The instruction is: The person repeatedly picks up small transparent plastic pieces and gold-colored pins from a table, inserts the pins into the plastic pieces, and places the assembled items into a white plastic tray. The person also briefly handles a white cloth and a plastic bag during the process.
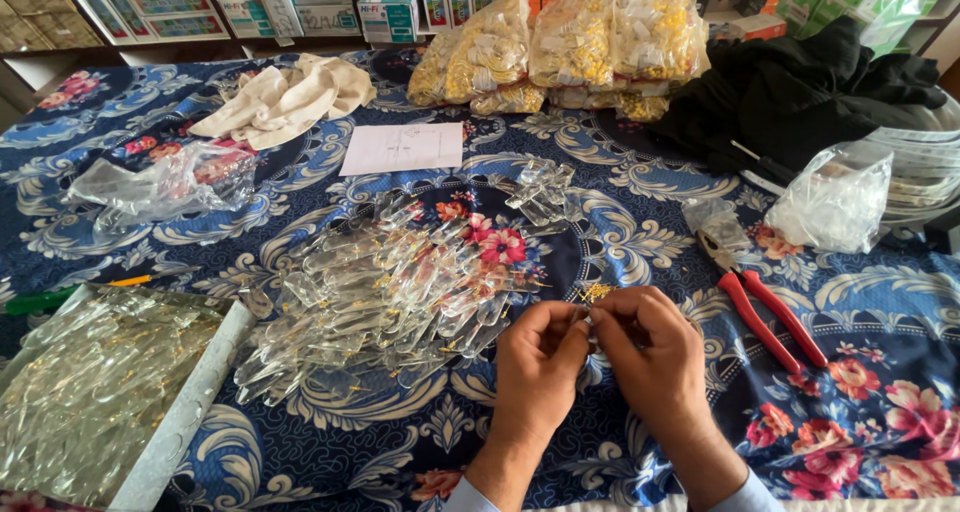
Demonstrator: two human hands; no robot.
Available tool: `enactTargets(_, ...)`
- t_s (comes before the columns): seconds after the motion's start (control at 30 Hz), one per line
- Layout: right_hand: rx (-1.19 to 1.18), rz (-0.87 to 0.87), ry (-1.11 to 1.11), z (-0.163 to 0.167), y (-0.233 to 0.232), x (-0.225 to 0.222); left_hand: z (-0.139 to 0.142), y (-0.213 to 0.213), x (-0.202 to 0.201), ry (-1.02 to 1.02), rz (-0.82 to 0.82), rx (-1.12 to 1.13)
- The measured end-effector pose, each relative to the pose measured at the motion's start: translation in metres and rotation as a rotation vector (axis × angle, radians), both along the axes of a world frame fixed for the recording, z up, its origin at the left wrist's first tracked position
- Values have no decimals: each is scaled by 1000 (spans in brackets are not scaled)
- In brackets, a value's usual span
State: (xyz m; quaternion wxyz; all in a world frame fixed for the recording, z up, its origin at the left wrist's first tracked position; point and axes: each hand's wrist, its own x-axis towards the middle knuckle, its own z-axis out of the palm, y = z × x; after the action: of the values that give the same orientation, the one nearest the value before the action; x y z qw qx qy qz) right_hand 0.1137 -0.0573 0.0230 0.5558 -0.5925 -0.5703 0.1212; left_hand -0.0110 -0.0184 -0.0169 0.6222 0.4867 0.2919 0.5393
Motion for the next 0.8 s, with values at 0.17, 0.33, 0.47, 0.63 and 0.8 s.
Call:
enactTargets(0.17,-272,166,594,-16,15,17,11,-5,-5,168,38,67)
enactTargets(0.33,-295,183,656,-26,18,25,18,-7,-6,190,33,86)
enactTargets(0.47,-282,187,651,-24,16,25,17,-5,-4,213,108,136)
enactTargets(0.63,-288,204,606,-23,15,23,13,-3,-4,218,112,119)
enactTargets(0.8,-375,255,773,-23,15,26,11,-2,-7,209,90,145)
